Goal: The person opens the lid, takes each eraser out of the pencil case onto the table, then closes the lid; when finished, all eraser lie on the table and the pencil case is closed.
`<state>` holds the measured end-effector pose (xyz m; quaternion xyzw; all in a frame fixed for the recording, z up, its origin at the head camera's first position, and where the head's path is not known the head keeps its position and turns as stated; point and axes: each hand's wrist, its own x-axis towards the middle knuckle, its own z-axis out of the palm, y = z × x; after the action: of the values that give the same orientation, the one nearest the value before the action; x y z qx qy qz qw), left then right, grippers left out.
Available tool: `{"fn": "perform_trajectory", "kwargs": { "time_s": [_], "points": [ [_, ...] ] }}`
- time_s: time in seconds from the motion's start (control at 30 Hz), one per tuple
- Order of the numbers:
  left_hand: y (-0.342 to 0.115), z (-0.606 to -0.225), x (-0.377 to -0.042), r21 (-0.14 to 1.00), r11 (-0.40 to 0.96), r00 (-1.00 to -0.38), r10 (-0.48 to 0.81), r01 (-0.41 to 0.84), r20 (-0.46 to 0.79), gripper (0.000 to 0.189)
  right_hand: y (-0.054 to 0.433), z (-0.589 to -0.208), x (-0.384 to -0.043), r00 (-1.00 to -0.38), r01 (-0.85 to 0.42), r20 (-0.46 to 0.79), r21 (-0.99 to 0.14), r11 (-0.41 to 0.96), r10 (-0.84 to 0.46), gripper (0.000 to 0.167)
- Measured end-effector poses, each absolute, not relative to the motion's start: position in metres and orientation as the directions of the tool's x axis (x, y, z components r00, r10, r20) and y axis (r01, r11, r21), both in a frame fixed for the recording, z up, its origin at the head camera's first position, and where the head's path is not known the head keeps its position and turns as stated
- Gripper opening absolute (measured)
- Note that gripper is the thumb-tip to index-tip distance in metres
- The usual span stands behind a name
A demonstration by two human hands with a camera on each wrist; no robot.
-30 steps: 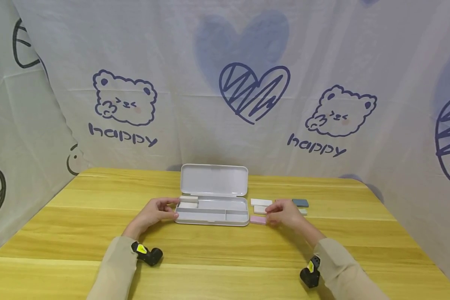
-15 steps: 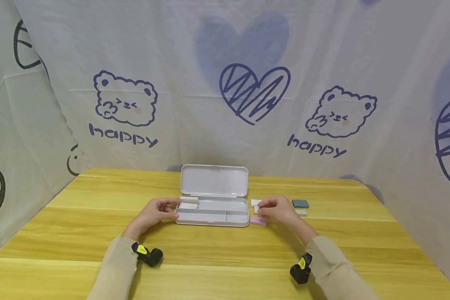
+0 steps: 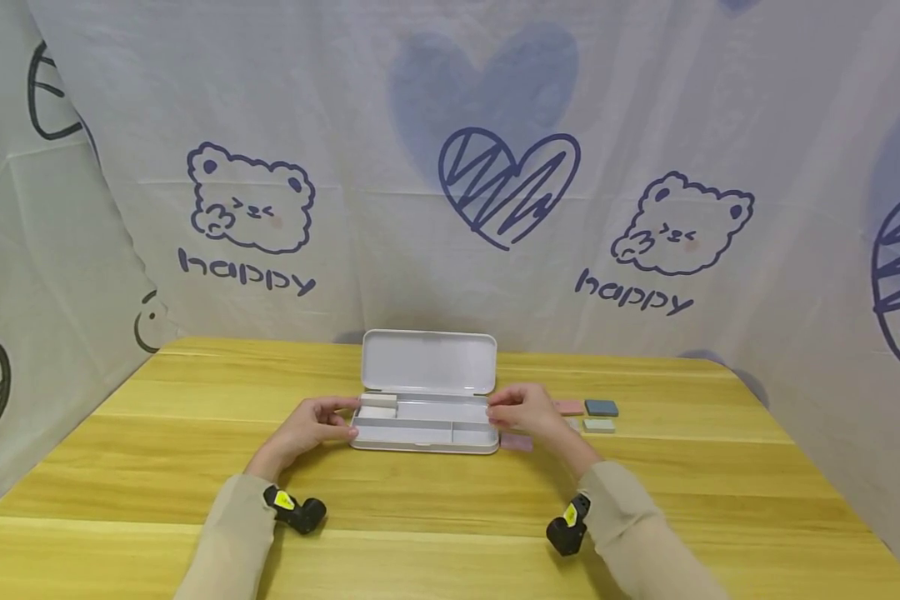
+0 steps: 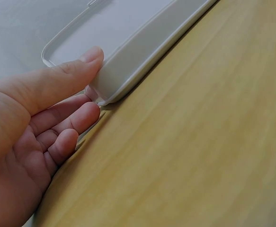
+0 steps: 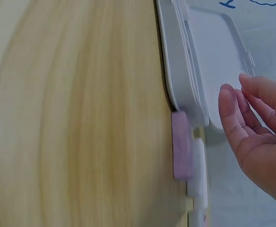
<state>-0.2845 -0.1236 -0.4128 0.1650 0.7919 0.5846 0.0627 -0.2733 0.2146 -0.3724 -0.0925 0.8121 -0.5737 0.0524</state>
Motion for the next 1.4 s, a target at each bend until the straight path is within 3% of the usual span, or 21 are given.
{"fn": "perform_trajectory", "kwargs": {
  "time_s": [0.2,0.6,1.4],
  "points": [
    [-0.124,-0.413,-0.284,0.945,0.262,-0.936,0.339,0.194,0.098,0.048,0.198,-0.374,-0.278,-0.982,-0.066,0.016,-0.961,0.267,-0.186,0.028],
    [-0.124,-0.416,-0.286,0.949,0.249,-0.935,0.339,0.193,0.102,0.048,0.156,-0.378,-0.290,-0.961,-0.145,0.102,-0.977,0.156,-0.255,0.026],
    [-0.124,-0.414,-0.285,0.956,0.228,-0.936,0.339,0.183,0.098,0.047,0.101,-0.386,-0.303,-0.963,-0.167,0.102,-0.952,0.256,-0.249,0.021]
  ]
}}
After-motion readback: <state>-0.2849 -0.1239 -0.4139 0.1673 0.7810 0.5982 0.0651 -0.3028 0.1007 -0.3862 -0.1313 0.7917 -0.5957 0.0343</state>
